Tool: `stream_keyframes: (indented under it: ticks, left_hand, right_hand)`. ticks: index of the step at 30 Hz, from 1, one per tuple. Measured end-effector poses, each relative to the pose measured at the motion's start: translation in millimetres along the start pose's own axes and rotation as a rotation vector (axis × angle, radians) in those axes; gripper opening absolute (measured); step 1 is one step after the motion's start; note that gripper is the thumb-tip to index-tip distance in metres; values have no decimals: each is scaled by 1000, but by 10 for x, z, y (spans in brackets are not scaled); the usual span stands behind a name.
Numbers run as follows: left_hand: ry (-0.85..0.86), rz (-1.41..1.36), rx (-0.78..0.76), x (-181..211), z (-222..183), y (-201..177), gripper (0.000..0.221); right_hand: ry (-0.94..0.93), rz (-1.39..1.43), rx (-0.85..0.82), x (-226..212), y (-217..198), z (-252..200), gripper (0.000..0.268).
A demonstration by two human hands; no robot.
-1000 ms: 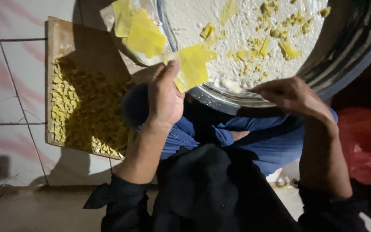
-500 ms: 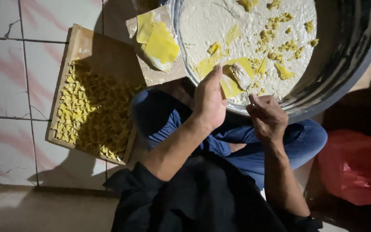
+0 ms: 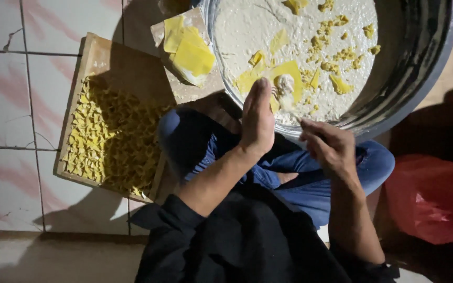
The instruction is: Filling and folding small dough squares into dumplings
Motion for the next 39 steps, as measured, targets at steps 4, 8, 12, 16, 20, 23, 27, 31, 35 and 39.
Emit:
stream_keyframes:
  ticks: [4, 8, 12, 16, 20, 23, 27, 31, 35, 39]
  left_hand:
    - [20, 128, -11, 143, -38, 32, 50]
    - [0, 0, -75, 174, -39, 49, 49]
    - [-147, 122, -271, -78, 90, -125, 45]
    - [-188, 128, -325, -235, 86, -105, 33]
    - [-173, 132, -283, -259, 87, -145, 34]
    - [-154, 82, -285, -296, 87, -180, 31]
    - [-214, 56, -236, -283, 59, -239, 36]
    - [-164, -10, -235, -244, 86, -213, 52]
    - [-165, -4, -259, -209, 42, -114, 59]
    - [-34, 11, -256, -49, 86, -169, 57]
  right_hand:
    - [131, 181, -19, 30, -4, -68, 26]
    - [107, 21, -71, -34, -268, -241, 35]
    - [-168, -525, -95, -746, -278, -152, 11]
    - [-137, -719, -94, -701, -306, -25, 14]
    - [7, -575, -75, -515, -367, 16, 22]
    - [32, -588, -99, -528, -348, 5, 22]
    - [-18, -603, -105, -819, -302, -66, 16]
    - [64, -607, -60, -710, -303, -129, 23]
    - [31, -560, -48, -475, -236, -135, 19]
    - [41, -599, -64, -453, -280, -218, 17]
Point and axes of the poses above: each hand's wrist, its own z-axis towards the middle knuckle, its own y-axis out of the palm, x = y × z, the point moved 9 cm from there along z, towards the middle knuckle, and after that the axes turned 15 degrees about -x, right-handed, at the moved point
